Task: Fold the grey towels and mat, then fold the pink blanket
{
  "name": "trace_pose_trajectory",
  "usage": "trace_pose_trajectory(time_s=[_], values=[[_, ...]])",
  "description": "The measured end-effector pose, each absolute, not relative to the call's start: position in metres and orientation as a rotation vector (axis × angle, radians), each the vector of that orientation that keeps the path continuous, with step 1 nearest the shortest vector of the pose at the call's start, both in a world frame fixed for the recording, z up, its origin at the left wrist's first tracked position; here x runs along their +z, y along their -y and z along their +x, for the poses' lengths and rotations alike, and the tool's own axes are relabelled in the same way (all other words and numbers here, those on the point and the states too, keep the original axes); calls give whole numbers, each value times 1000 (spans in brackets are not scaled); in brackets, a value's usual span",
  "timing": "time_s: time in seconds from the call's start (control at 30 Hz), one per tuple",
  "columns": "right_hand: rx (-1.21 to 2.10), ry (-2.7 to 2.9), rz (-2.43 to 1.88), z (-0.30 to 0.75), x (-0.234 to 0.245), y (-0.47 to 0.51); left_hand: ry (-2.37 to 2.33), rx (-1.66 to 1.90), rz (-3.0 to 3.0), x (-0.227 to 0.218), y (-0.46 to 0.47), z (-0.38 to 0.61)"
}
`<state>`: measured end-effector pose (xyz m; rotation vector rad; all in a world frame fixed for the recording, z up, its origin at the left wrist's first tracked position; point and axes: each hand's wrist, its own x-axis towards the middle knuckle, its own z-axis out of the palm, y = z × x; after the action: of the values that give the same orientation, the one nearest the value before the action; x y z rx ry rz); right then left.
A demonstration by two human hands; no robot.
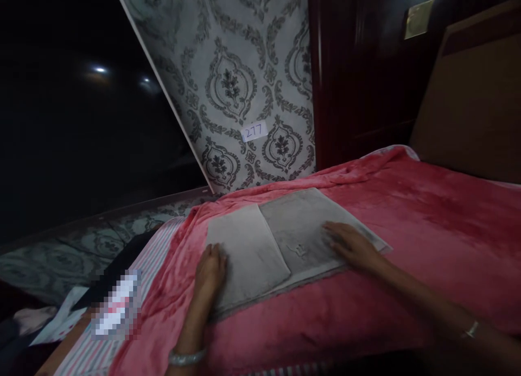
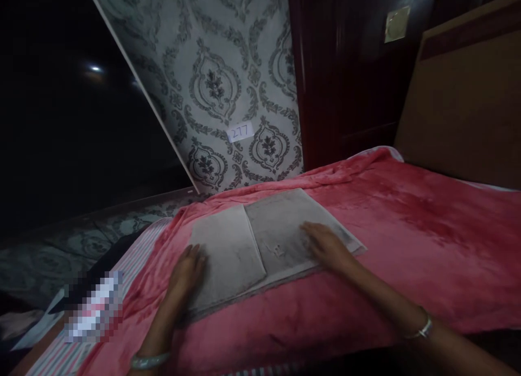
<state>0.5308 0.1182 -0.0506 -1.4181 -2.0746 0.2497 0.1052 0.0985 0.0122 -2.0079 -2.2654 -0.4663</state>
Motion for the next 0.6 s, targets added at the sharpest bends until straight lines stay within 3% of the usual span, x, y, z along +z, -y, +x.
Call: trace_pose_trajectory(time_s=[0.1, 0.23, 0.4, 0.6], values=[[159, 1830, -1706, 587, -52, -139, 2273, -602, -2266, 15, -140, 143], [313, 1683, -1889, 621, -54, -155, 2254, -667, -2346, 21, -187, 187], [445, 1612, -1910, 627, -55, -185, 2124, -569, -2358, 10, -206, 218], [1135, 1538, -1503, 626, -45, -222, 2043, -203, -2335, -11, -206, 225]])
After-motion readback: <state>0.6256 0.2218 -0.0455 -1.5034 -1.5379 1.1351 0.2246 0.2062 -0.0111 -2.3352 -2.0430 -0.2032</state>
